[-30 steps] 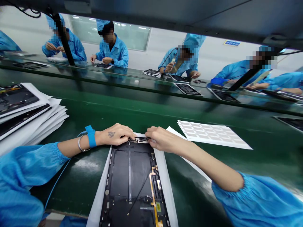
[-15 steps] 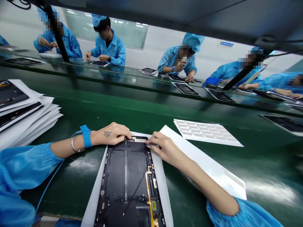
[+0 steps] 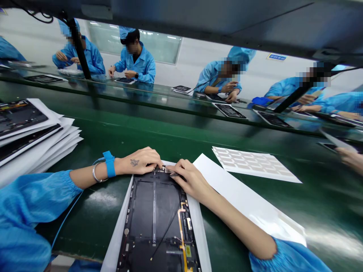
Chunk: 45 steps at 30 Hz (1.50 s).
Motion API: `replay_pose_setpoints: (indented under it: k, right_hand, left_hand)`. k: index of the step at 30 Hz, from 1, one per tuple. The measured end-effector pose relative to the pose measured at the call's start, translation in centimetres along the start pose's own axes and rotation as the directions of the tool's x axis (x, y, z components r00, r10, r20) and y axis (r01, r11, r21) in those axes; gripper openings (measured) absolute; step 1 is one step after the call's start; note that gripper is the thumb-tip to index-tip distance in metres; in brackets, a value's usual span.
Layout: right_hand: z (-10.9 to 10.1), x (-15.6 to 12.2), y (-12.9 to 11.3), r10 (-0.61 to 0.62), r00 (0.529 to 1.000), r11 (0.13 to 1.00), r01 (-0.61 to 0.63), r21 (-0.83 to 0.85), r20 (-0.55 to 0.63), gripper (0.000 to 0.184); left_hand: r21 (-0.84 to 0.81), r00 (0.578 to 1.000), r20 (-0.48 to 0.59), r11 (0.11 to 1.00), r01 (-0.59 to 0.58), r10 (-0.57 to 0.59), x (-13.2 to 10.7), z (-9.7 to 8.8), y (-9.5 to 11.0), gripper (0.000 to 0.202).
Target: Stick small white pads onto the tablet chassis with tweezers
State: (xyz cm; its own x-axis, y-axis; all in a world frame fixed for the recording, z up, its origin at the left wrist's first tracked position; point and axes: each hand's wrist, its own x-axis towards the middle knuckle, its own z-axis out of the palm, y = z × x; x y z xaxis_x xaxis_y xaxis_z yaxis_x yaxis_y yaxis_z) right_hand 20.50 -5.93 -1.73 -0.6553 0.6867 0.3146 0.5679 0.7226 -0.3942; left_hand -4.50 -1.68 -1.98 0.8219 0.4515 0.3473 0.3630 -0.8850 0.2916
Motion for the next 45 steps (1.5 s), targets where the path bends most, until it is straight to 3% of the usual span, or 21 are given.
replay_pose_setpoints:
  k: [6,8,11,13,15,18,20,22,25,28,30,32,33,35,36,38,40,42,43,45]
  right_hand:
    - [0.5,0.3,0.3,0.000,0.999,0.999,0.003,-0.049,0.050,0.030]
    - [0.8,0.4,0.5,-0.017,1.000,0.999,0.017,-0.034,0.001,0.025]
    - [1.0,0.5,0.9,-0.023,0.986,1.000,0.021,-0.011,-0.167,0.018]
    - [0.9,0.6,1.0,-0.022,0.950,1.000,0.027,0.010,-0.311,0.017]
    - [0.6,0.5,0.8,-0.033,0.899,0.998,0.054,0.035,-0.437,0.016]
    - [0.1,0.3,-0.1,-0.057,0.817,0.990,0.122,0.074,-0.574,0.016]
    - [-0.1,0.2,-0.7,-0.051,0.775,0.984,0.148,0.102,-0.630,0.019]
    - [0.0,0.2,-1.0,-0.024,0.753,0.980,0.147,0.132,-0.658,0.019]
    - [0.3,0.5,-0.7,0.051,0.764,0.979,0.089,0.183,-0.643,0.018]
    - [0.4,0.8,-0.2,0.139,0.780,0.973,0.007,0.230,-0.610,0.020]
    - [0.3,0.8,0.0,0.171,0.783,0.968,-0.021,0.250,-0.598,0.021]
    - [0.3,0.8,0.1,0.184,0.788,0.966,-0.032,0.258,-0.588,0.022]
    - [0.3,0.8,0.1,0.185,0.792,0.965,-0.035,0.259,-0.582,0.023]
    - [0.3,0.8,0.1,0.185,0.805,0.965,-0.039,0.261,-0.564,0.022]
    - [0.3,0.8,0.1,0.186,0.814,0.964,-0.043,0.263,-0.550,0.022]
    - [0.3,0.8,0.0,0.190,0.833,0.962,-0.054,0.266,-0.520,0.020]
    - [0.4,0.8,0.0,0.186,0.852,0.963,-0.059,0.261,-0.490,0.019]
    - [0.4,0.8,0.0,0.161,0.870,0.968,-0.048,0.245,-0.467,0.019]
    - [0.4,0.8,0.1,0.142,0.880,0.971,-0.035,0.236,-0.454,0.019]
    - [0.6,0.6,0.3,0.096,0.894,0.975,0.004,0.224,-0.437,0.021]
  left_hand:
    - [0.004,0.999,0.021,0.999,0.038,-0.038,-0.3,-0.7,0.1,0.030]
    - [0.054,0.995,0.029,0.994,0.091,-0.093,-0.4,-1.1,0.3,0.034]
    - [0.195,0.968,0.089,0.957,0.216,-0.237,-0.3,-1.6,0.8,0.029]
    - [0.222,0.947,0.146,0.943,0.250,-0.285,-0.2,-1.8,1.0,0.022]
    - [0.135,0.944,0.158,0.954,0.269,-0.289,-0.2,-2.1,0.7,0.022]
    - [0.030,0.938,0.080,0.941,0.336,-0.337,-0.3,-3.8,-1.4,0.028]
    - [0.047,0.908,-0.017,0.906,0.420,-0.420,-0.2,-5.9,-3.9,0.033]
    - [0.045,0.840,-0.158,0.845,0.532,-0.520,-0.1,-8.4,-6.9,0.034]
    - [0.010,0.677,-0.373,0.727,0.687,-0.634,0.5,-11.3,-11.4,0.032]
    - [-0.041,0.493,-0.530,0.601,0.798,-0.690,1.2,-12.4,-14.5,0.033]
    - [-0.066,0.395,-0.591,0.530,0.846,-0.704,1.6,-12.5,-15.6,0.034]
    - [-0.062,0.345,-0.627,0.486,0.872,-0.698,1.9,-12.3,-16.0,0.035]
    - [-0.044,0.343,-0.638,0.477,0.878,-0.690,2.0,-12.2,-16.0,0.037]
    - [0.020,0.386,-0.640,0.488,0.873,-0.664,2.2,-11.5,-15.4,0.042]
    - [0.066,0.434,-0.624,0.510,0.858,-0.649,2.3,-10.9,-14.9,0.045]
    - [0.173,0.578,-0.539,0.591,0.788,-0.612,2.7,-8.9,-13.3,0.047]
    - [0.266,0.742,-0.376,0.703,0.660,-0.554,3.0,-6.2,-11.1,0.047]
    - [0.308,0.864,-0.180,0.807,0.504,-0.471,3.2,-3.2,-8.6,0.047]
    - [0.310,0.903,-0.087,0.850,0.426,-0.421,3.3,-2.0,-7.4,0.046]
    - [0.304,0.942,0.043,0.902,0.306,-0.334,3.4,-0.2,-5.1,0.045]
